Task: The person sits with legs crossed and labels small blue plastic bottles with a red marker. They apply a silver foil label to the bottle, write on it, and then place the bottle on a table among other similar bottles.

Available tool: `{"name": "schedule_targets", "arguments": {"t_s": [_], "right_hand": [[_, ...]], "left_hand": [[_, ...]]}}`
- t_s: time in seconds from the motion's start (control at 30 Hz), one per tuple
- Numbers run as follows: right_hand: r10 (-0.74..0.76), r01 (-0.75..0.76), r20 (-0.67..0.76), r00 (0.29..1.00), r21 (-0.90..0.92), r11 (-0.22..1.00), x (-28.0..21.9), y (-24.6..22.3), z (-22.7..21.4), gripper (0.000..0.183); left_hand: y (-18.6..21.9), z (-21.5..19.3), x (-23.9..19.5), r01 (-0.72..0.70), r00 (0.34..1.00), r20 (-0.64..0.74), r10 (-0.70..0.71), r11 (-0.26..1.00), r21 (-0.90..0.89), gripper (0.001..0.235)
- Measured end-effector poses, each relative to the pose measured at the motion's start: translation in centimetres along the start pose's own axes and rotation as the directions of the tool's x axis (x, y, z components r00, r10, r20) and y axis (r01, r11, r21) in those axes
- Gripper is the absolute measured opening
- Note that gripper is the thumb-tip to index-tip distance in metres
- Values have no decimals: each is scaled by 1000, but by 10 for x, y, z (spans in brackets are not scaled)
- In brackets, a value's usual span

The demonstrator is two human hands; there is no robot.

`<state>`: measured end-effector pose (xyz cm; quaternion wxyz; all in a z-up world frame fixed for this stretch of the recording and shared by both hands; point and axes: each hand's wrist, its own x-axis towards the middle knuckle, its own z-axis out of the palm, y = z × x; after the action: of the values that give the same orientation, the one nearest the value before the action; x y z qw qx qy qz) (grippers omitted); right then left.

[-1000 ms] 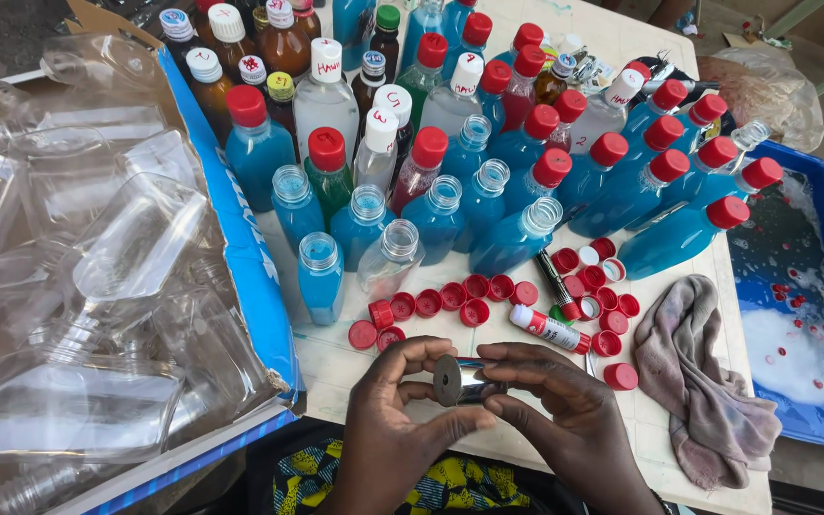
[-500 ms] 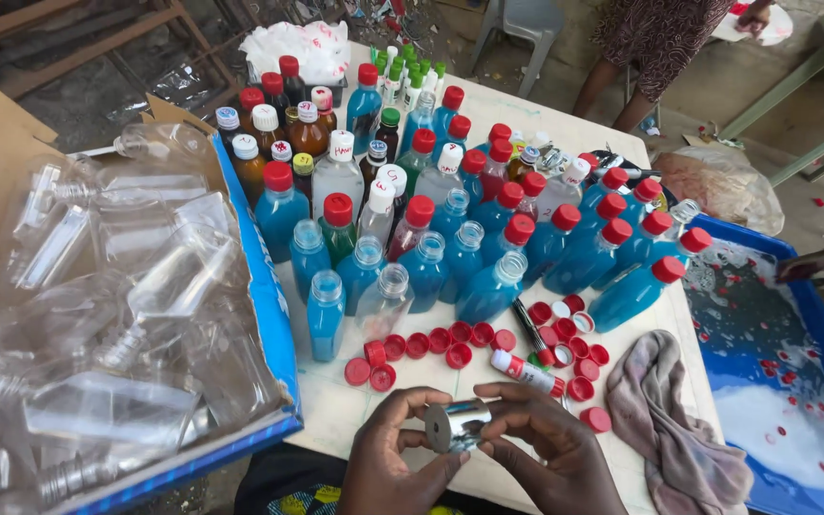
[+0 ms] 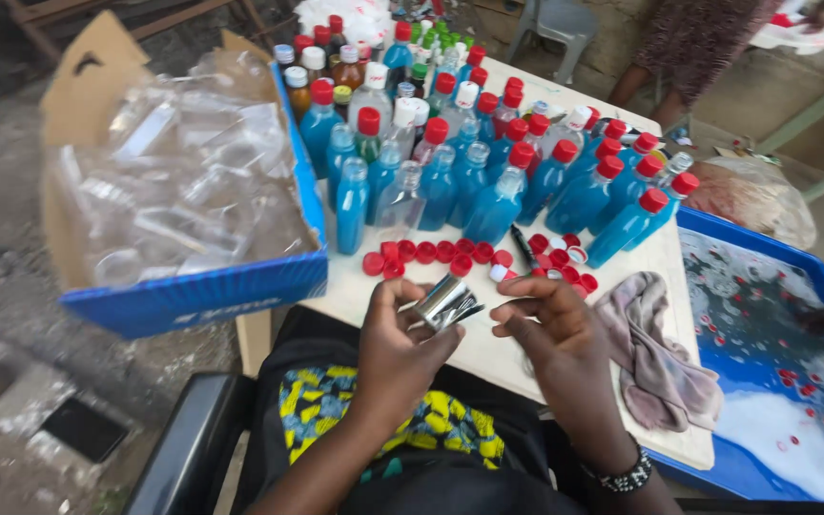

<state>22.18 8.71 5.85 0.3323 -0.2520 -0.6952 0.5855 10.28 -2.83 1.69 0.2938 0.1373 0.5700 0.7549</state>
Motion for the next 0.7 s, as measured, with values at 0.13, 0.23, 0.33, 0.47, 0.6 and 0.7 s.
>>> {"name": "schedule_targets", "arguments": {"t_s": [0.13, 0.23, 0.33, 0.47, 0.6, 0.7], "right_hand": [[199, -191, -11, 980, 228, 955, 8, 6, 6, 19], [482, -477, 65, 874, 306, 824, 19, 25, 10, 42], [456, -533, 285, 843, 325, 781, 18, 49, 11, 40], [382, -456, 262, 886, 350, 819, 17, 74, 14, 20], [368, -437, 250, 896, 343, 831, 20, 64, 12, 14], [337, -398, 230, 913, 322, 859, 25, 86, 4, 11]], "left_hand": [[0, 3, -7, -251, 968, 5, 252, 961, 120, 45], [-4, 5, -3, -397, 914, 43, 404, 865, 305, 44], [-10, 5, 2, -556, 802, 59, 594, 707, 437, 38], [-21, -1, 7, -488, 856, 48, 515, 772, 407, 38], [-21, -2, 1, -361, 932, 125, 340, 896, 260, 54], [-25, -6, 0, -257, 962, 126, 244, 961, 106, 61]]}}
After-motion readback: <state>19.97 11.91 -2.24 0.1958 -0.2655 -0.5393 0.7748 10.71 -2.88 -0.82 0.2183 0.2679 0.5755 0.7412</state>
